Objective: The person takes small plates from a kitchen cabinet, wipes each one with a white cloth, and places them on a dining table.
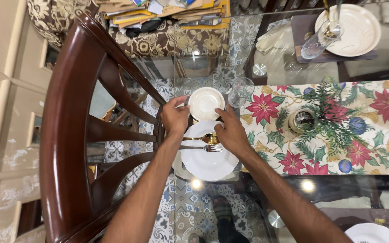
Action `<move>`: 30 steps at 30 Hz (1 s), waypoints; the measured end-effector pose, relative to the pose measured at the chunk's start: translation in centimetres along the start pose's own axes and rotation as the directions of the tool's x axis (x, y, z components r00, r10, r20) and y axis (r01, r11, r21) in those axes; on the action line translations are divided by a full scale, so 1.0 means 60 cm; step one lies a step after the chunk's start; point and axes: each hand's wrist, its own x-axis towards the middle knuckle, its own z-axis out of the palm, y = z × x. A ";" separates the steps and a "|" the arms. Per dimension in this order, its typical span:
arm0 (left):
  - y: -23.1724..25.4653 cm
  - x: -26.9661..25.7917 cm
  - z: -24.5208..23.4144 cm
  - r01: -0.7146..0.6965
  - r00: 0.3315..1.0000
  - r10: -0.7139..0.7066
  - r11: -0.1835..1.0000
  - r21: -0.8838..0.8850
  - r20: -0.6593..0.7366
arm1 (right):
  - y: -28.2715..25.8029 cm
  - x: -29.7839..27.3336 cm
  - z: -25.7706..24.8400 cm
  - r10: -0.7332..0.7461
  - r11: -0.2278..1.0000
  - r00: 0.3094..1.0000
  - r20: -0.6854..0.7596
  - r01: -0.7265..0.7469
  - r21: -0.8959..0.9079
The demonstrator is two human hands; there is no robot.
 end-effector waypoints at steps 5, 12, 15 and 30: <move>0.024 -0.109 -0.047 -0.044 0.975 0.150 0.853 -0.521 0.165 | -0.027 -0.068 -0.024 -0.152 0.962 0.980 -0.129 0.177 0.208; 0.078 -0.335 -0.170 0.224 0.958 0.010 0.597 -0.771 0.286 | -0.102 -0.222 -0.069 0.160 0.716 0.979 -0.124 -0.029 0.698; 0.080 -0.408 -0.226 0.261 0.945 0.028 0.533 -0.805 0.325 | -0.128 -0.309 -0.087 0.191 0.667 0.974 -0.125 -0.035 0.745; 0.098 -0.658 -0.378 0.332 0.780 0.303 0.541 -0.773 0.547 | -0.173 -0.730 -0.156 0.234 0.459 0.927 -0.294 0.161 0.874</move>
